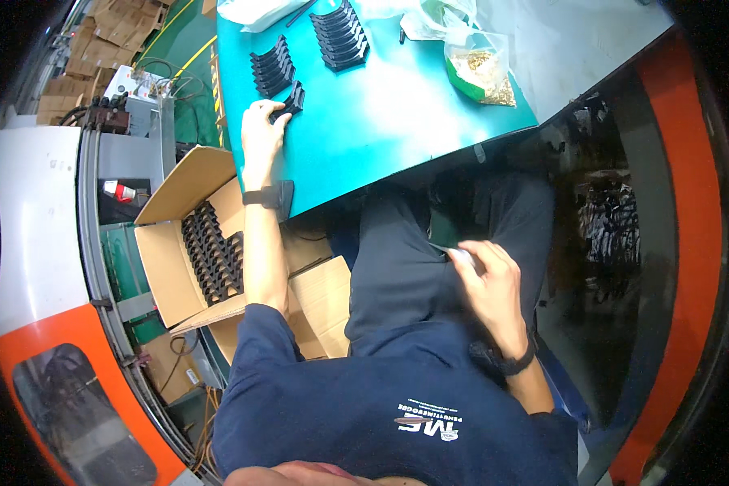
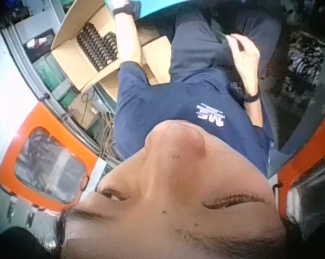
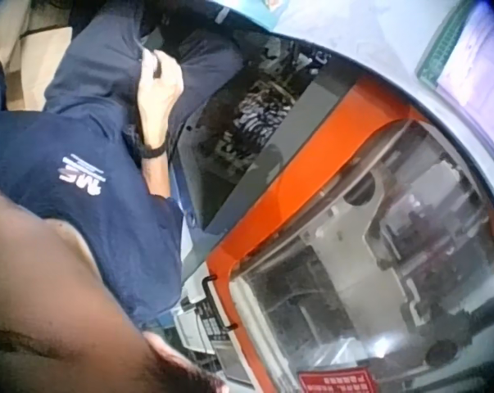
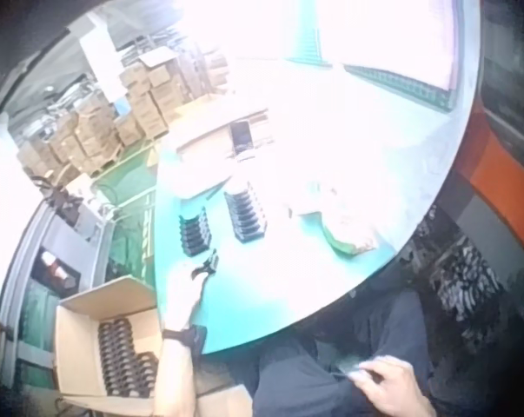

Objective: Inspecting manufactured plastic parts, deburring them with a manual tool, and organizing them on a workbench.

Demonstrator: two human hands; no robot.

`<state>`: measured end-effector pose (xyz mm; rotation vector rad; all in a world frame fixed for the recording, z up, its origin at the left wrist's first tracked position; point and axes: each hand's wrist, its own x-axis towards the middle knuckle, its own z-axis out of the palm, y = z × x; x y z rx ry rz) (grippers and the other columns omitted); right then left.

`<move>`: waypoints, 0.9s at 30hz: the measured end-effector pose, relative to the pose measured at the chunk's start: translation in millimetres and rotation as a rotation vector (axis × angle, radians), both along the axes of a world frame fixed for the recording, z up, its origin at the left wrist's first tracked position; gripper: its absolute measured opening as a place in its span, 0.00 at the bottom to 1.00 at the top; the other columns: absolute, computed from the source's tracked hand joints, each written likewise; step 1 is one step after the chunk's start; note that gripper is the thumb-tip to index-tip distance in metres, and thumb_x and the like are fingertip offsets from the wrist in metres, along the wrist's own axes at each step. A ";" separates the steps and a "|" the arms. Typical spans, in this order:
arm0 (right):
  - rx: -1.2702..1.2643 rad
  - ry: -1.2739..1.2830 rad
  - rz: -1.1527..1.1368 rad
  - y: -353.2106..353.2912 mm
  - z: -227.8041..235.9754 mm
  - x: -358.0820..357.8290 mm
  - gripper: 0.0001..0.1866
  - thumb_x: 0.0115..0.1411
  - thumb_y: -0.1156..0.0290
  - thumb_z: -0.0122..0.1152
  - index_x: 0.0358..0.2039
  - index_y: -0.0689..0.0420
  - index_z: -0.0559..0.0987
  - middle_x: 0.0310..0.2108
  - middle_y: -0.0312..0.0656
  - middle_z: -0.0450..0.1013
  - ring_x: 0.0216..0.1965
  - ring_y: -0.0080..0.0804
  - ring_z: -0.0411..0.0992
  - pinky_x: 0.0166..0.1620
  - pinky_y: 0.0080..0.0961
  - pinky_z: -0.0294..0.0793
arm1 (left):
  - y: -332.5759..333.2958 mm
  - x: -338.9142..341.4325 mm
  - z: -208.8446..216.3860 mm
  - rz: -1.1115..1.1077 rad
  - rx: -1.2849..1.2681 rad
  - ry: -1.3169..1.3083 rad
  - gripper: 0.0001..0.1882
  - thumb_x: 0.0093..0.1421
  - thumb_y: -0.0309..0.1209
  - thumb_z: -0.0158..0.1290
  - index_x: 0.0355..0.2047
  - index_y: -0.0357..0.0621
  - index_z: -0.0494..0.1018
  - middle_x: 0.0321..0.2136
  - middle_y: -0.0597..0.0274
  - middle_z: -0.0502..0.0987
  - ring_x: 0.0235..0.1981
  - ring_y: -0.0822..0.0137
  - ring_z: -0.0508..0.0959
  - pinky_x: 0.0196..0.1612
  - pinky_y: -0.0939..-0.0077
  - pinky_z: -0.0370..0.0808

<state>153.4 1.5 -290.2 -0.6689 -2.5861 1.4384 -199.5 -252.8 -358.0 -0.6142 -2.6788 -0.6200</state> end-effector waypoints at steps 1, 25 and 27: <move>0.003 0.046 0.022 -0.3 -4.7 -9.6 0.11 0.55 0.68 0.66 0.34 0.62 0.80 0.29 0.46 0.76 0.31 0.39 0.74 0.35 0.29 0.72 | 2.5 -5.0 -0.4 -0.007 0.014 0.009 0.14 0.48 0.32 0.64 0.36 0.44 0.78 0.40 0.57 0.76 0.46 0.56 0.74 0.51 0.66 0.70; 0.208 0.468 0.050 59.2 112.0 -24.0 0.06 0.58 0.78 0.60 0.35 0.66 0.79 0.32 0.42 0.77 0.36 0.27 0.75 0.42 0.21 0.72 | -7.2 51.2 -41.8 0.208 -0.266 0.038 0.34 0.64 0.50 0.45 0.56 0.30 0.64 0.58 0.34 0.64 0.60 0.40 0.62 0.61 0.46 0.58; 0.239 0.554 -0.102 63.8 142.8 30.3 0.05 0.57 0.80 0.58 0.34 0.67 0.79 0.32 0.44 0.77 0.36 0.28 0.75 0.42 0.22 0.72 | -6.4 47.2 -36.8 0.166 -0.315 -0.011 0.34 0.64 0.51 0.43 0.57 0.30 0.64 0.57 0.34 0.65 0.60 0.39 0.63 0.61 0.45 0.59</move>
